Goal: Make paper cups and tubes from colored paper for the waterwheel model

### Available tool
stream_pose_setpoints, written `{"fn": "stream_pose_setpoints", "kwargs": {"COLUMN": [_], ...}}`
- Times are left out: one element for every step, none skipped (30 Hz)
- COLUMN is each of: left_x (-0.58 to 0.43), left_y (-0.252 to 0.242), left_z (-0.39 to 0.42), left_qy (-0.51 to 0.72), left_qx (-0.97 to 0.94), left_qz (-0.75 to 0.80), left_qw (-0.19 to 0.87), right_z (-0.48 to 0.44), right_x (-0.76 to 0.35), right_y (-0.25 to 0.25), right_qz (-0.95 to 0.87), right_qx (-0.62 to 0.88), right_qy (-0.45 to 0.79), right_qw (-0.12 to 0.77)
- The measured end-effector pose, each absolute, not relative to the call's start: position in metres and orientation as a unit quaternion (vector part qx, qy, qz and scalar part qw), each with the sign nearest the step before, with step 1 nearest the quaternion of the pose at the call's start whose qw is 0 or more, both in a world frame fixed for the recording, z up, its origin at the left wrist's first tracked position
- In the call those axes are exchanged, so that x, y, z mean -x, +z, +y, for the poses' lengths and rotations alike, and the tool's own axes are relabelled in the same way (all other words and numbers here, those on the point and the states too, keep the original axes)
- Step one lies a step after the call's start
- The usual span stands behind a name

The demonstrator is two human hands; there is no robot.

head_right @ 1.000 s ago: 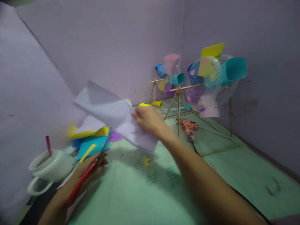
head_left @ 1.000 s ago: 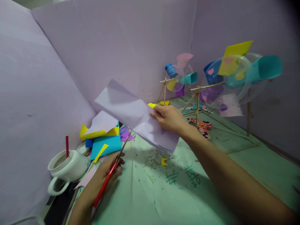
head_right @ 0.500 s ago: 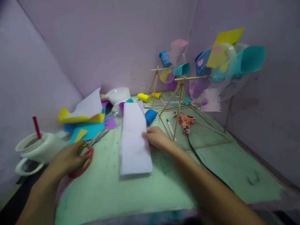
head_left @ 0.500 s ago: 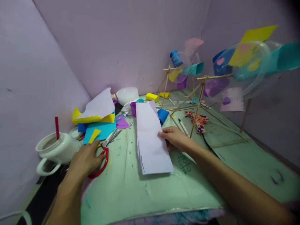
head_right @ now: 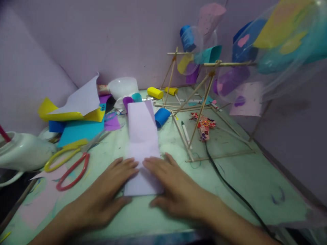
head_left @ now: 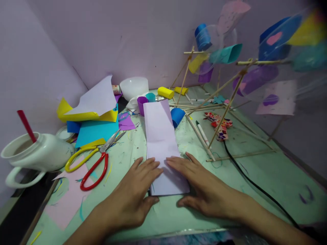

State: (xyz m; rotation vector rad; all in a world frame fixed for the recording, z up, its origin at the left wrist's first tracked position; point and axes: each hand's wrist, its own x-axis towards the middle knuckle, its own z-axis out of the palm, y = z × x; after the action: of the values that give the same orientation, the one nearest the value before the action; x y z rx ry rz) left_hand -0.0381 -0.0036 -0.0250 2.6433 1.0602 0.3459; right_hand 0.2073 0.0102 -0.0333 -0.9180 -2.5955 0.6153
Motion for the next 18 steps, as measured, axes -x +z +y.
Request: {"fn": "stream_pose_setpoints", "kwargs": {"left_x": [0.039,0.039,0.040,0.041,0.043,0.044,0.045,0.045,0.046,0.045,0.045,0.044,0.043,0.042,0.041,0.040,0.038,0.037], "left_y": [-0.028,-0.030,-0.033,-0.035,-0.036,-0.038,-0.038,-0.039,-0.038,-0.037,-0.035,-0.033,-0.031,-0.029,-0.027,-0.026,-0.026,-0.027], "left_z": [-0.003,-0.004,-0.004,-0.005,-0.007,-0.007,-0.008,-0.008,-0.007,-0.006,-0.004,-0.002,-0.001,0.001,0.003,0.004,0.005,0.006], "left_qy": [0.126,0.134,0.145,0.157,0.170,0.181,0.190,0.201,0.211,0.222,0.232,0.245,0.258,0.270,0.278,0.284,0.291,0.296], "left_qx": [-0.915,-0.915,-0.915,-0.914,-0.913,-0.913,-0.912,-0.910,-0.907,-0.901,-0.894,-0.886,-0.877,-0.869,-0.861,-0.853,-0.845,-0.840], "left_qz": [0.361,0.359,0.359,0.360,0.359,0.357,0.354,0.352,0.354,0.359,0.364,0.369,0.375,0.379,0.383,0.388,0.394,0.400], "left_qw": [0.131,0.124,0.114,0.103,0.092,0.085,0.081,0.082,0.088,0.100,0.115,0.132,0.151,0.170,0.188,0.203,0.213,0.218], "right_z": [0.010,0.011,0.012,0.012,0.012,0.013,0.012,0.012,0.012,0.011,0.012,0.012,0.013,0.014,0.014,0.015,0.015,0.015], "right_x": [-0.205,-0.204,-0.203,-0.203,-0.203,-0.203,-0.204,-0.204,-0.205,-0.205,-0.205,-0.204,-0.203,-0.202,-0.201,-0.200,-0.199,-0.198], "right_y": [-0.037,-0.040,-0.042,-0.043,-0.043,-0.044,-0.044,-0.044,-0.044,-0.044,-0.044,-0.044,-0.043,-0.042,-0.042,-0.041,-0.041,-0.041], "right_qz": [-0.906,-0.903,-0.900,-0.899,-0.898,-0.896,-0.893,-0.889,-0.883,-0.877,-0.871,-0.867,-0.863,-0.860,-0.856,-0.853,-0.850,-0.847], "right_qx": [0.323,0.325,0.326,0.326,0.325,0.322,0.320,0.320,0.323,0.327,0.330,0.331,0.329,0.326,0.324,0.326,0.331,0.338], "right_qy": [0.220,0.221,0.220,0.219,0.217,0.215,0.215,0.216,0.219,0.223,0.228,0.234,0.238,0.243,0.247,0.251,0.253,0.255], "right_qw": [0.165,0.175,0.185,0.193,0.204,0.217,0.232,0.246,0.260,0.272,0.282,0.291,0.301,0.310,0.317,0.321,0.321,0.321]}}
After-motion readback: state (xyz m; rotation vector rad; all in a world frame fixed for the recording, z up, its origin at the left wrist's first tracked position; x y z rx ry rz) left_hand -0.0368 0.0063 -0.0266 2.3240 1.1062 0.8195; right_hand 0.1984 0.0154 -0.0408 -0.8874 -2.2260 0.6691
